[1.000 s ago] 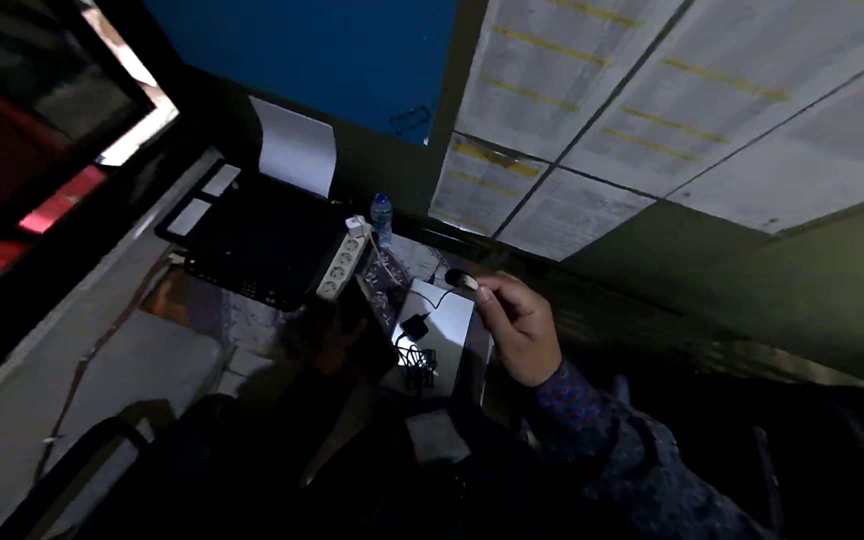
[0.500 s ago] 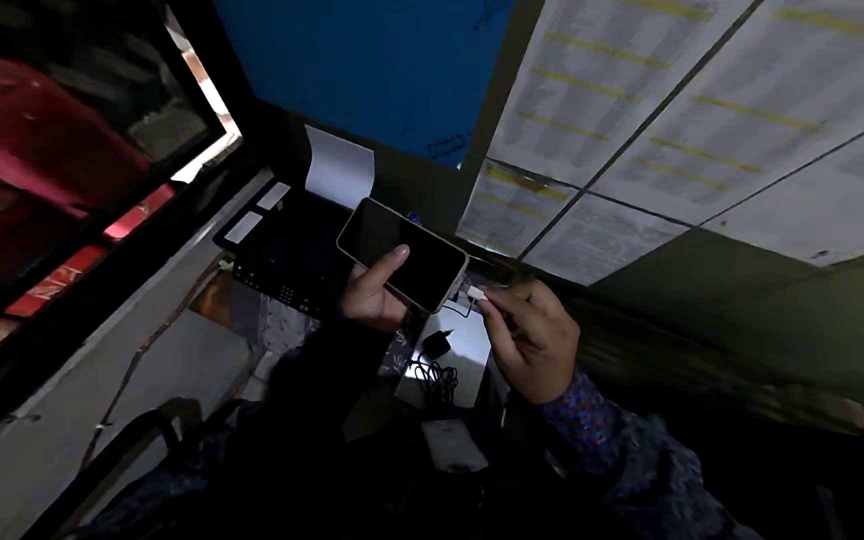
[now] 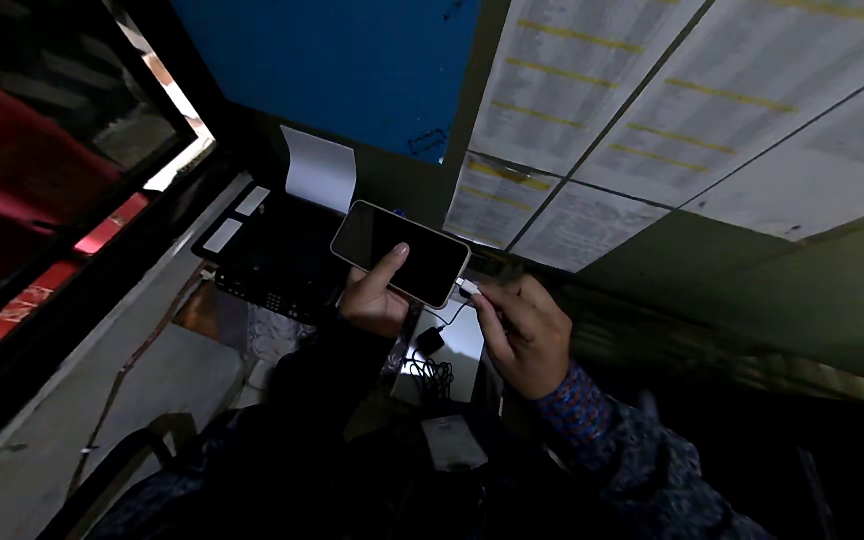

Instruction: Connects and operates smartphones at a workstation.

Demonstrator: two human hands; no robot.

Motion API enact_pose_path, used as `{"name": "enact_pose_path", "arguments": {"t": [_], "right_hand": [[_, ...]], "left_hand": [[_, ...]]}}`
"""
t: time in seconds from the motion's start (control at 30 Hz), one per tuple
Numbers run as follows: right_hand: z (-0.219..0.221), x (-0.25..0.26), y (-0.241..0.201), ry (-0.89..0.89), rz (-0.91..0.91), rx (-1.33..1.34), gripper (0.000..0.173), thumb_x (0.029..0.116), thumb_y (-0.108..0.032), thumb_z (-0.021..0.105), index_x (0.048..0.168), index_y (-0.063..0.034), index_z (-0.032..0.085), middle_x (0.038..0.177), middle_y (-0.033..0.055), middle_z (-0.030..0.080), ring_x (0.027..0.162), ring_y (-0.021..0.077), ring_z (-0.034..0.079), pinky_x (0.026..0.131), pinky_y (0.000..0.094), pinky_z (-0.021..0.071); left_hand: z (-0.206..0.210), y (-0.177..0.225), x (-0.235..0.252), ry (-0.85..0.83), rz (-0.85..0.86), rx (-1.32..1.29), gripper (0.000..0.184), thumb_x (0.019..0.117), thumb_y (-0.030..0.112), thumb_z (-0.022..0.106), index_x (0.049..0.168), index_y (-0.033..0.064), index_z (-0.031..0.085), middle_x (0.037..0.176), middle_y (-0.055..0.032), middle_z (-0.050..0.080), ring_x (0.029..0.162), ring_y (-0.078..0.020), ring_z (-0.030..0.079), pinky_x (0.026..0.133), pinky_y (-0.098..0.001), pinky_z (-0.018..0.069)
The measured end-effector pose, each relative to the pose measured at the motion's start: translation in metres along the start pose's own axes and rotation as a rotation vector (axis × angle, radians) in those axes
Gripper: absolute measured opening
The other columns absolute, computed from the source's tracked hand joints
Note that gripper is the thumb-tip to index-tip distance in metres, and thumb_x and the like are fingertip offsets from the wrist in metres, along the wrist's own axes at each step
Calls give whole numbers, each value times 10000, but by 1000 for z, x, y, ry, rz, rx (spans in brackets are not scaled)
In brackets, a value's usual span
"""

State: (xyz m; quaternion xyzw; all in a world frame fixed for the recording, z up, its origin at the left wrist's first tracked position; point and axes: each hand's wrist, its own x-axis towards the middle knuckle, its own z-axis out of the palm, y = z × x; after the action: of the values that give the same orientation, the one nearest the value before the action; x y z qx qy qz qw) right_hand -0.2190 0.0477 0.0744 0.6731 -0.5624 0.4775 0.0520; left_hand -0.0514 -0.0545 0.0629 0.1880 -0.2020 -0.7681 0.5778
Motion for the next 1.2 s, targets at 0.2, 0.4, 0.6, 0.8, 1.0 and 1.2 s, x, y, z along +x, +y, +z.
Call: {"name": "enact_pose_path", "arguments": {"t": [0.2,0.4,0.6,0.8,1.0,1.2], "right_hand": [[-1,-2,4,-7,-8,-13,186,990,-193,664,1028,-61,790,794,46,621,663,80,567,586,223,500],[-4,-6,8,-26,-18,-58,193,994,-208,660,1030,-65,785,785,55,615,656,103,565,587,253,498],[-10,-13,9,-65,-17,-80,207,997,-212,658,1039,-52,783,788,68,621,672,120,584,597,259,520],[-13,-19,6,-67,-4,-83,212,996,-215,653,1018,-51,784,763,55,602,648,108,563,568,238,496],[-16,-23,3,17,-14,-80,186,980,-187,668,1008,-45,785,759,56,611,661,99,566,592,226,494],[-16,-27,7,-12,30,-83,194,987,-204,665,1025,-58,787,776,56,618,661,106,575,586,245,509]], "left_hand": [[0,-1,3,-14,-10,1,321,983,45,621,1299,83,581,1166,-172,690,1030,-294,707,875,-517,603],[-3,-9,5,-63,111,51,363,942,-1,651,1292,68,583,1159,-172,698,1030,-290,712,885,-519,602],[-7,-13,9,-293,213,167,597,989,-1,528,1554,91,361,1452,-217,562,1264,-352,617,995,-508,558],[10,-19,5,-308,238,60,582,1000,-11,416,1564,97,321,1399,-258,585,1245,-402,623,1008,-551,540],[16,-27,6,-350,210,39,488,1079,136,455,1552,140,336,1357,-206,625,1199,-346,658,978,-517,567],[13,-32,8,-361,162,21,542,1084,262,491,1582,171,296,1358,-223,615,1209,-410,643,1027,-606,522]]}}
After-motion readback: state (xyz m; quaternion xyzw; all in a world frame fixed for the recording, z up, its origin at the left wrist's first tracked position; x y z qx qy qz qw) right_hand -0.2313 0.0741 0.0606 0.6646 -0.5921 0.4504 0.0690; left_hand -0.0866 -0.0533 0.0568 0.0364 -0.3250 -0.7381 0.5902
